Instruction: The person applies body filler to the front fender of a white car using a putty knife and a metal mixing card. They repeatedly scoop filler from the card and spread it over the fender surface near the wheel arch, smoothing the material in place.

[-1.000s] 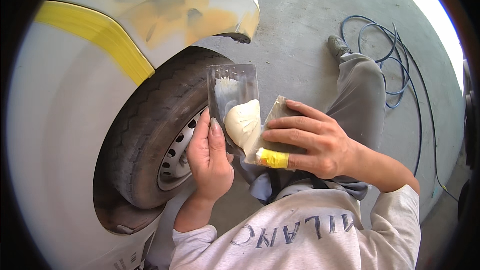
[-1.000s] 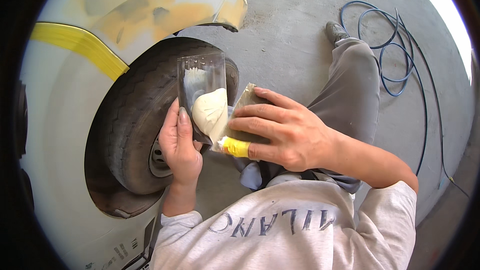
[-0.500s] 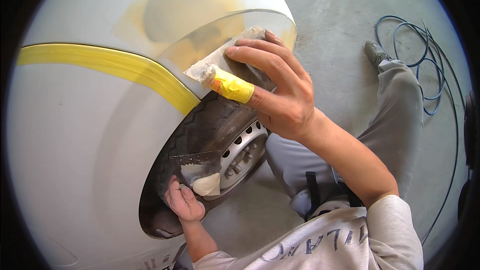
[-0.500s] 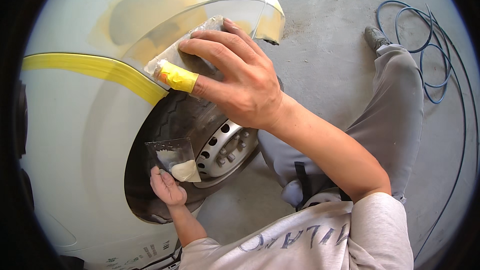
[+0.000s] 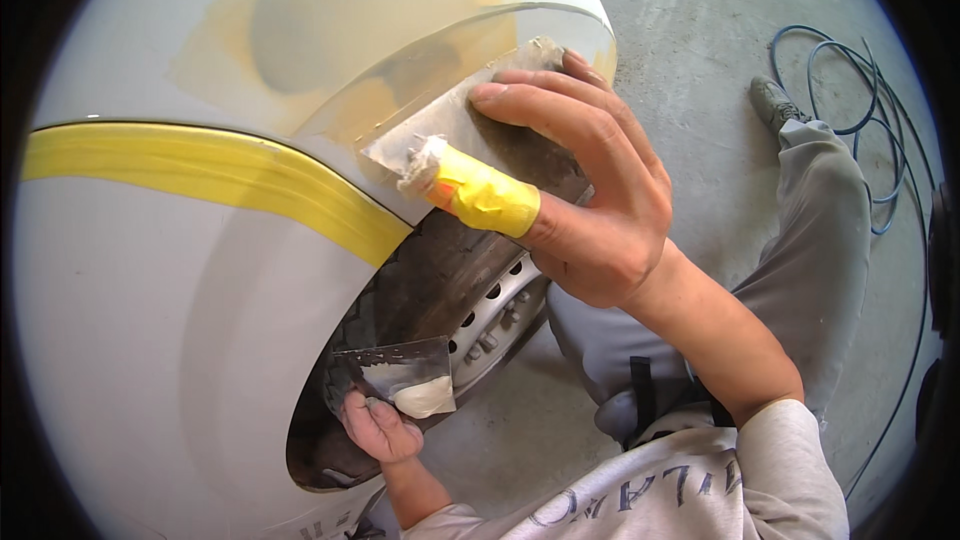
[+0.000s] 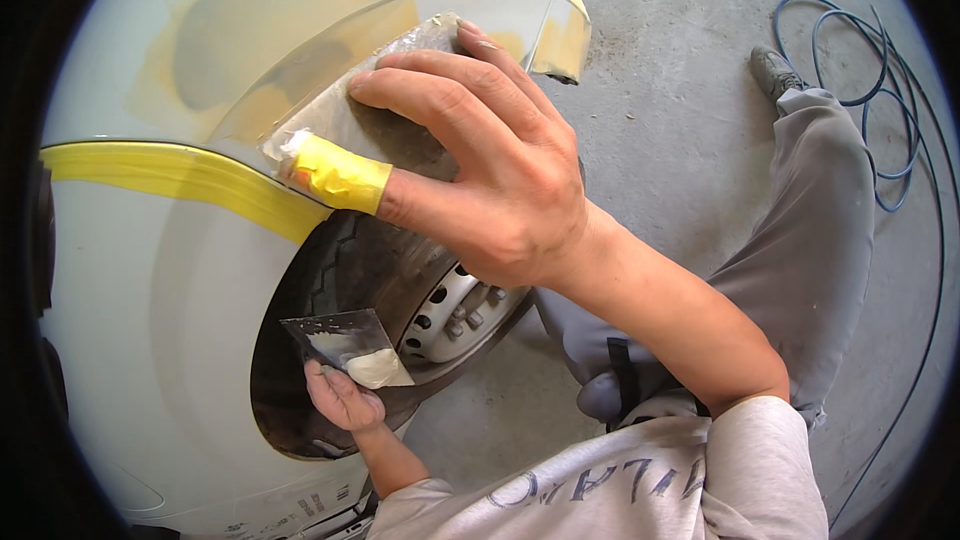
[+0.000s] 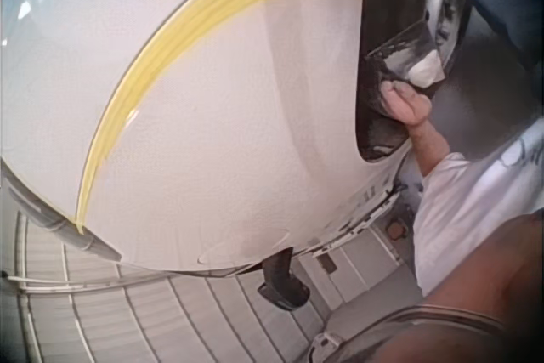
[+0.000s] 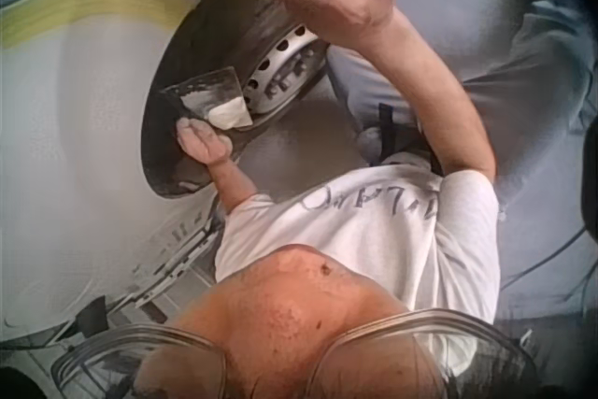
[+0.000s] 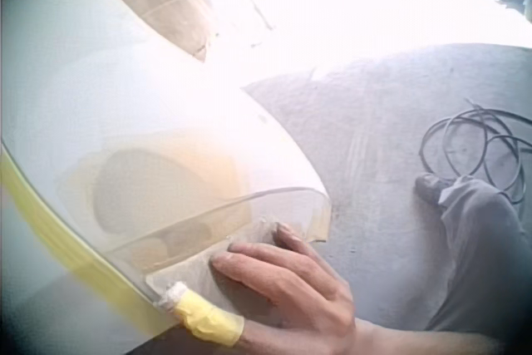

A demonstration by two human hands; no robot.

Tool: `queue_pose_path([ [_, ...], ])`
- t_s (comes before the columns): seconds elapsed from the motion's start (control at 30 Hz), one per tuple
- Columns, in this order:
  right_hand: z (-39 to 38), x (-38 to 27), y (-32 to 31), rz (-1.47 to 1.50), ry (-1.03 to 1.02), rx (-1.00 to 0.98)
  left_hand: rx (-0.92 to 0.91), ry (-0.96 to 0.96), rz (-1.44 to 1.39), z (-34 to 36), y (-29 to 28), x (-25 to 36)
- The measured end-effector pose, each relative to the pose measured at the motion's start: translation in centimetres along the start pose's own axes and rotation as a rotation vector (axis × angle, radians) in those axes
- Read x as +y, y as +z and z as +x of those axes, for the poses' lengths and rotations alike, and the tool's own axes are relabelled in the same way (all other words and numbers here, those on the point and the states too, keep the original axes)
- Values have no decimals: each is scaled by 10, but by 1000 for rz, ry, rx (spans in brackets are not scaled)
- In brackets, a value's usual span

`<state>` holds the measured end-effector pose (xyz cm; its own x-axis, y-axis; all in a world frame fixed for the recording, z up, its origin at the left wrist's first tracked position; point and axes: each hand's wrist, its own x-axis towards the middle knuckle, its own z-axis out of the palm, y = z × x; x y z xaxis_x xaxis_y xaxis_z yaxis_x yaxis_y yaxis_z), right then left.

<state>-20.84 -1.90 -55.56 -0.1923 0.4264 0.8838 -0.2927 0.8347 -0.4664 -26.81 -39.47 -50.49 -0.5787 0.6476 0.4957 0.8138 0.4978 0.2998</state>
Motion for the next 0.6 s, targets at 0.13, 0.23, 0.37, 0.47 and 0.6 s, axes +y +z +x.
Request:
queue_pose_path([
  [0.13, 6, 1, 10, 19, -21, 35, 31, 25, -61, 1, 6, 6],
  [0.23, -1, -1, 8, 30, -54, 21, 138, -68, 24, 2, 11, 11],
  [0.37, -9, 2, -10, 19, -67, -87, 63, -43, -202, 5, 9, 9],
  [0.47, -3, 16, -7, -2, 20, 24, -1, -15, -217, 5, 4, 5],
  [0.6, 0, 17, 9, -38, 32, 38, -33, -31, -201, 3, 0, 5],
])
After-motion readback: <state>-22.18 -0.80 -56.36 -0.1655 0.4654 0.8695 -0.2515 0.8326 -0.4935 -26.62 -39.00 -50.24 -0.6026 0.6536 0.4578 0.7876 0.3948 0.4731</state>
